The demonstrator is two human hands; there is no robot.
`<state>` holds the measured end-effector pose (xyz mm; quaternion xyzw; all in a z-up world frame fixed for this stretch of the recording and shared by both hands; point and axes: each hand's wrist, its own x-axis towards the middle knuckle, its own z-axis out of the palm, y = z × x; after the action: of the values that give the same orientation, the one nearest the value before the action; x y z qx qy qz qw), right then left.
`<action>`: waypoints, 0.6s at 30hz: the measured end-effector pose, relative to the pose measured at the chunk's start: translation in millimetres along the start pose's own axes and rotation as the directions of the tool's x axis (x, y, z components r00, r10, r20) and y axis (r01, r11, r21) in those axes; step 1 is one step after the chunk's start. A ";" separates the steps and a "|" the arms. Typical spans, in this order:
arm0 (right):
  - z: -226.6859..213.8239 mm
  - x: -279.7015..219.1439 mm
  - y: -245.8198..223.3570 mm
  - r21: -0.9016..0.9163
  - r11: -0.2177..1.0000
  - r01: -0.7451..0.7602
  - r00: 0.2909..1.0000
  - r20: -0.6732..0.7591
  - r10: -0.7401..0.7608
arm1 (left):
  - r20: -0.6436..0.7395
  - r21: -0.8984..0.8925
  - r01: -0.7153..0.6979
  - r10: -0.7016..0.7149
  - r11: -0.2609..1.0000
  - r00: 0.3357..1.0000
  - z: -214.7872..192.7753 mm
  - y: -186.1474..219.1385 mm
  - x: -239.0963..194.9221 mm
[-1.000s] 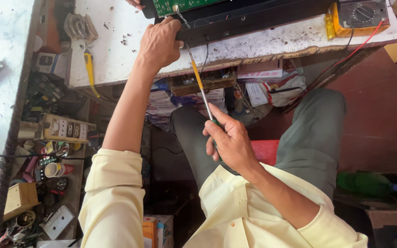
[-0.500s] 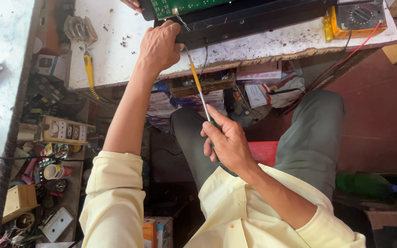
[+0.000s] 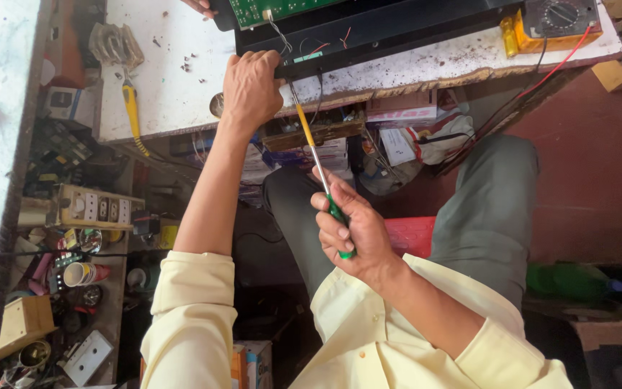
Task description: The person repairs an electronic device by connecting wires to a circuit board, testing connections with a multimeter, and using a screwdriver to adjust components. The person also removes a small circuit board from the device casing.
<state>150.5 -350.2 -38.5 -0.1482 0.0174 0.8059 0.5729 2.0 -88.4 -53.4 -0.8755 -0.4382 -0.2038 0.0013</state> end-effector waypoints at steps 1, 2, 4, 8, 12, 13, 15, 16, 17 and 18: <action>1.9 1.1 3.9 -0.127 0.991 0.030 0.996 -0.077 -0.040 | 0.001 0.000 0.003 -0.003 1.000 1.000 -0.9 -0.2 1.1; 3.6 1.9 8.4 -0.253 0.966 0.048 0.984 -0.151 -0.089 | -0.017 0.008 -0.011 0.011 1.000 1.000 -1.1 -0.1 1.5; 5.7 8.4 19.1 -0.605 0.795 0.041 0.949 -0.226 -0.221 | -0.047 0.019 -0.037 0.038 0.999 0.998 0.8 0.6 -0.1; 6.1 12.4 32.3 -0.948 0.268 -0.173 0.889 -0.267 -0.372 | 0.002 0.035 -0.011 0.011 0.999 1.000 0.6 -0.8 0.5; -3.3 9.9 24.7 -0.856 -0.512 0.068 0.808 0.348 -0.475 | -0.022 0.047 -0.042 0.043 0.998 0.999 2.6 0.4 -1.3; -5.9 7.2 21.6 -0.839 -0.543 -0.027 0.858 0.260 -0.443 | -0.020 0.050 -0.041 0.042 0.998 0.999 1.7 0.3 -2.0; -10.3 4.2 19.1 -0.801 -0.586 -0.119 0.895 0.170 -0.413 | -0.029 0.064 -0.060 0.062 0.996 0.998 -1.0 0.1 -3.0; -12.4 3.2 17.7 -0.791 -0.600 -0.122 0.894 0.175 -0.413 | -0.035 0.068 -0.072 0.075 0.995 0.997 -1.6 1.2 -2.2; -14.6 3.4 16.8 -0.780 -0.613 -0.126 0.893 0.180 -0.412 | -0.031 0.056 -0.063 0.064 0.996 0.997 -2.7 1.5 -1.4; -17.3 3.4 16.4 -0.808 -0.589 -0.005 0.847 0.310 -0.432 | -0.024 0.041 -0.052 0.053 0.998 0.998 -3.1 2.2 -2.0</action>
<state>138.0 -356.1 -58.3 -0.6624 -0.6463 0.2060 0.3179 1.6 -91.8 -50.8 -0.8839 -0.4188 -0.2059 0.0298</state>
